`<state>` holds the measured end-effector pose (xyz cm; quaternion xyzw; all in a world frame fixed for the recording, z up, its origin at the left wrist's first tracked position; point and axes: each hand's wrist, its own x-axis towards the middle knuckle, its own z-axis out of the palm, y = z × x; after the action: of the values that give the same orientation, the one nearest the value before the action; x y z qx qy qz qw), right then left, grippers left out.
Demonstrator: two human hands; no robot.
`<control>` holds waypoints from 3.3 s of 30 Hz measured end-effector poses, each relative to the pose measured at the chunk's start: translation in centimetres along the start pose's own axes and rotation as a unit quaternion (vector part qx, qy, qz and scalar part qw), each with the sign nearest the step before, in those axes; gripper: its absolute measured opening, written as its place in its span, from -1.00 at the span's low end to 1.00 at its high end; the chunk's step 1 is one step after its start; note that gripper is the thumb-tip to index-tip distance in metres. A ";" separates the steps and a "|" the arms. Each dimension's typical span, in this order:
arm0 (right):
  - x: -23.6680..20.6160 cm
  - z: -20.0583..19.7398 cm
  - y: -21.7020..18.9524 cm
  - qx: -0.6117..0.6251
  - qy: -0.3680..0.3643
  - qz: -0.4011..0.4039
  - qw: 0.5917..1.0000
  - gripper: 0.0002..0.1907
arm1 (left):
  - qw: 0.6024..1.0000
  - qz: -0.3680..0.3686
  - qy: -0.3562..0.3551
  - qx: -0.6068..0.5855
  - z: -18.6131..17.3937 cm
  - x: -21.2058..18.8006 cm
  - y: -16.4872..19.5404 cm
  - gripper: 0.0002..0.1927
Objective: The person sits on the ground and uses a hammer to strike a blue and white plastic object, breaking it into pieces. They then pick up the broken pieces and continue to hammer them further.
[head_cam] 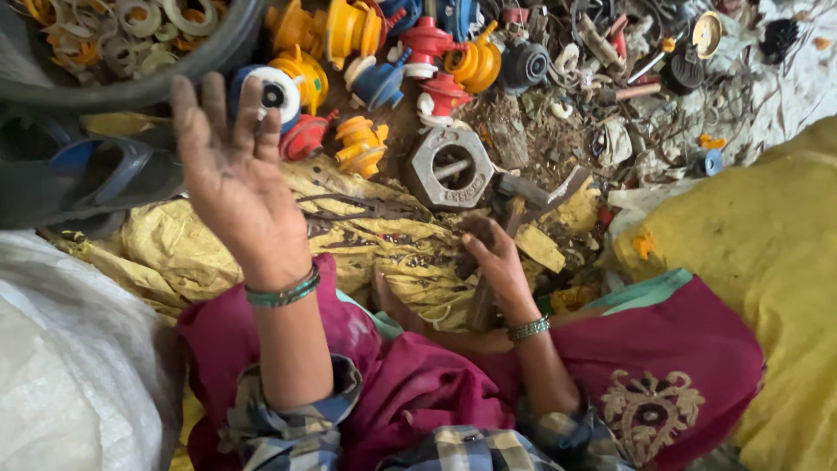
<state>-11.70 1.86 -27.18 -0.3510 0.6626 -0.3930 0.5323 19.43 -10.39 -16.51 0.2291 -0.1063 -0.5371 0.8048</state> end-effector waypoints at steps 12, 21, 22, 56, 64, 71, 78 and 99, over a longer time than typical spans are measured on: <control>4.9 3.3 -6.0 -0.240 -0.003 -0.167 0.956 -0.82 | 0.998 0.020 0.036 -0.042 -2.2 2.7 4.0 -0.61; 27.4 10.9 -18.2 -0.462 0.020 -0.492 0.738 -0.76 | 0.994 -0.008 0.060 -0.094 -3.1 3.9 3.2 -0.73; 29.6 11.7 -19.4 -0.455 -0.007 -0.514 0.727 -0.73 | 0.993 -0.007 0.068 -0.098 -3.1 4.1 3.1 -0.74; 16.9 6.5 -18.3 -0.084 -0.001 -0.474 0.876 -0.32 | 0.973 -0.167 -0.073 0.143 -1.3 3.6 0.5 -0.67; -2.1 6.9 -15.0 0.142 -0.068 -0.351 0.923 -0.46 | 0.923 -0.088 -0.323 0.188 0.7 -4.0 -7.6 -0.34; -7.4 1.4 -12.2 -0.189 0.025 -0.279 0.941 -0.36 | 0.930 -0.125 -0.232 0.255 -1.6 -9.2 -11.3 -0.40; -9.2 -2.7 0.9 0.028 0.133 -0.083 0.987 -0.59 | 0.868 -0.066 -0.042 0.490 -5.3 -9.1 -15.1 -0.43; -3.0 -3.0 1.4 0.343 0.032 0.127 0.930 -0.85 | 0.878 0.010 -0.034 0.477 -6.8 -9.0 -16.7 -0.40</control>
<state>-14.14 5.51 -26.76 -0.0472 0.5432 -0.5363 0.6442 5.01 -5.71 -29.83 0.5657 -0.3794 -0.4210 0.5990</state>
